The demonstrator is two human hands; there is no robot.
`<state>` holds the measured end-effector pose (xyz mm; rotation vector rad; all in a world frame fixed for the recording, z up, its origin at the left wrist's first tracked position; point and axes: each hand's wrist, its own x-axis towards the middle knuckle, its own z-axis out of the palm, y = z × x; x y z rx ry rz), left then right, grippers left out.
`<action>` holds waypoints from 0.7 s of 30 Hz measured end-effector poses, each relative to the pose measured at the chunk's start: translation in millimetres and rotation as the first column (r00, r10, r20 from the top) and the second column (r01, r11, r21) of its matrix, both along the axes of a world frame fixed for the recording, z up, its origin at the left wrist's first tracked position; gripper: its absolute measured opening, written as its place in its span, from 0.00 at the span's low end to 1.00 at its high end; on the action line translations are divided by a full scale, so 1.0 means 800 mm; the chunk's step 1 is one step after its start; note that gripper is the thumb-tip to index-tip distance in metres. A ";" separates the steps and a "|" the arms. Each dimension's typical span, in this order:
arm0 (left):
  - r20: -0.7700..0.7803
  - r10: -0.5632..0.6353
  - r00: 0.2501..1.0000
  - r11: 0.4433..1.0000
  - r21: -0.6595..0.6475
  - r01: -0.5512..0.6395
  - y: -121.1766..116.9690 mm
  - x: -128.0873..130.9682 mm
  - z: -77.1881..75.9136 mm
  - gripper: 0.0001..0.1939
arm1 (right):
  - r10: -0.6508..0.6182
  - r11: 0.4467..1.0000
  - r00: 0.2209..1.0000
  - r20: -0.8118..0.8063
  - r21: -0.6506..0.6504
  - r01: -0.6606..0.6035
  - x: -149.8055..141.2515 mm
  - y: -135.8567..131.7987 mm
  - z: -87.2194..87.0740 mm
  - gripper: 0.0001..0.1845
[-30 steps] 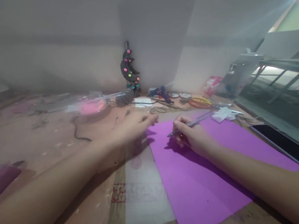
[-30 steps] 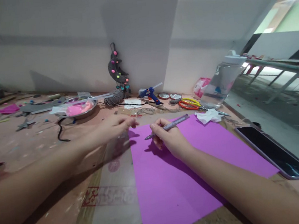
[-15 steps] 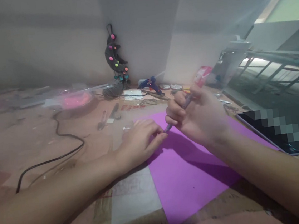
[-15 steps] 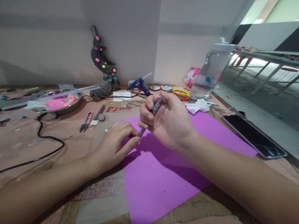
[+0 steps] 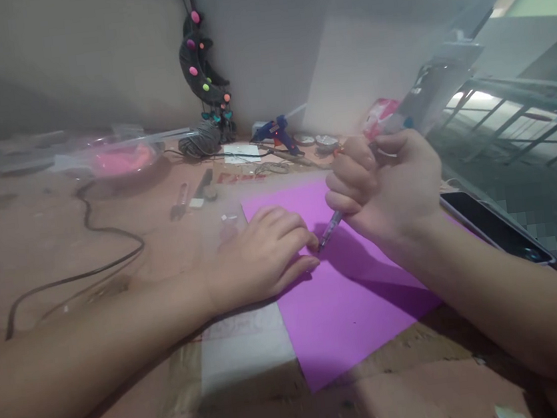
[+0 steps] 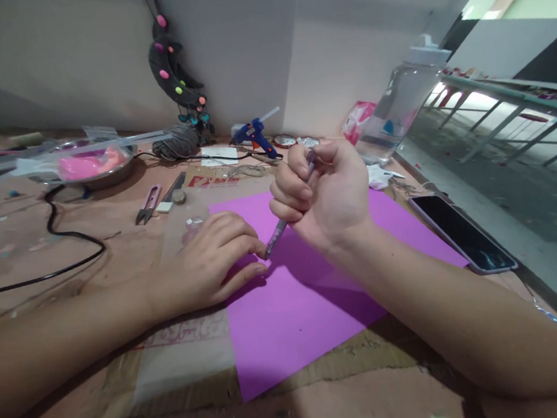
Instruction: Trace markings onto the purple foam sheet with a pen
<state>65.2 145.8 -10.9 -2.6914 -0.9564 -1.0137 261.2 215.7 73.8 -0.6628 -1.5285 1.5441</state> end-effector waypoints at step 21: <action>0.011 -0.002 1.000 0.999 0.034 0.001 0.004 0.001 -0.003 0.09 | 0.010 0.979 0.972 -0.235 -0.196 -0.058 -0.008 -0.004 -0.003 0.28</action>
